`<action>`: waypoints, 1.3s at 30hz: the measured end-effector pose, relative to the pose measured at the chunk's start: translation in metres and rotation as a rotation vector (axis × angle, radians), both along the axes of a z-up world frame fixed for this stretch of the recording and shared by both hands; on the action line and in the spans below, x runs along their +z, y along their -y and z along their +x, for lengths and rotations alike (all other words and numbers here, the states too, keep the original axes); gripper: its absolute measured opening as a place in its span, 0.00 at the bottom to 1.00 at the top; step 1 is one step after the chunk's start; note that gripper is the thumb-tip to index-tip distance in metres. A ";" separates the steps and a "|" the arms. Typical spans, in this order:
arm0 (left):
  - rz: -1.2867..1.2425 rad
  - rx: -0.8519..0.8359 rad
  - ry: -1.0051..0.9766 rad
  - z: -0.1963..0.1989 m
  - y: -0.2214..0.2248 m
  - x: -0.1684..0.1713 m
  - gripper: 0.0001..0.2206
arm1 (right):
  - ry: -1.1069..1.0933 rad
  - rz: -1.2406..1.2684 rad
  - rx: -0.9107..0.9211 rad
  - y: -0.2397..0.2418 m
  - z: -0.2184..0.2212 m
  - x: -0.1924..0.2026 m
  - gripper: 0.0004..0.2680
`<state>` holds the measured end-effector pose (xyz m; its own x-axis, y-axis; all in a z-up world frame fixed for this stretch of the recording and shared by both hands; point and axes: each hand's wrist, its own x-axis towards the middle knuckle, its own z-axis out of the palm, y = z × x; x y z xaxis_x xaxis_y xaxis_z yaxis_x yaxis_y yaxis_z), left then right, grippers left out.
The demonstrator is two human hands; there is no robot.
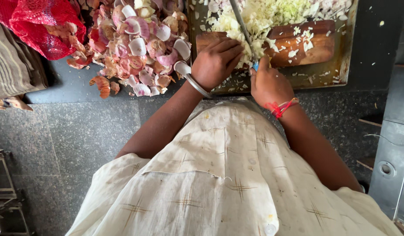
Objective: The person chops a cabbage on a wooden board using a large knife.
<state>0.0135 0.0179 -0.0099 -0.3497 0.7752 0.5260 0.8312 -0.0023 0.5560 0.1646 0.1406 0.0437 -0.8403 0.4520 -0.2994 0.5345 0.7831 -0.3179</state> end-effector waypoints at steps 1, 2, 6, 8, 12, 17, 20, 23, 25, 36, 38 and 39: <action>0.001 0.006 0.003 -0.001 -0.002 0.000 0.08 | 0.003 0.001 0.006 -0.006 -0.002 0.002 0.13; -0.008 0.001 0.009 -0.001 -0.003 0.001 0.08 | 0.133 -0.101 -0.041 -0.016 -0.002 0.007 0.14; -0.017 0.015 0.030 0.000 -0.001 0.002 0.08 | 0.022 -0.052 -0.045 -0.027 0.012 0.020 0.14; -0.009 0.023 0.022 -0.002 0.001 0.004 0.08 | 0.020 -0.057 -0.004 -0.007 -0.002 0.004 0.15; -0.024 0.035 0.046 0.002 -0.001 0.004 0.07 | 0.195 -0.213 -0.076 -0.014 -0.006 0.008 0.16; -0.002 0.031 0.063 0.001 0.002 0.008 0.07 | 0.029 -0.021 -0.012 0.001 0.000 0.003 0.14; -0.020 0.004 0.123 -0.002 -0.004 0.012 0.07 | 0.074 -0.081 -0.007 -0.014 -0.004 0.001 0.17; 0.000 -0.011 0.135 -0.001 0.005 0.018 0.11 | 0.067 -0.124 0.006 -0.020 0.007 0.010 0.16; 0.068 -0.015 0.094 -0.001 0.007 0.020 0.14 | 0.013 -0.070 0.030 -0.015 0.012 0.014 0.12; 0.045 0.040 0.142 -0.002 0.007 0.004 0.07 | 0.145 -0.056 -0.014 0.005 0.000 0.008 0.15; 0.026 0.040 0.139 -0.003 0.010 0.003 0.06 | 0.128 -0.035 -0.007 0.009 -0.007 0.004 0.15; 0.013 0.054 0.133 -0.002 0.008 0.002 0.06 | 0.109 -0.008 0.016 0.007 -0.009 0.003 0.15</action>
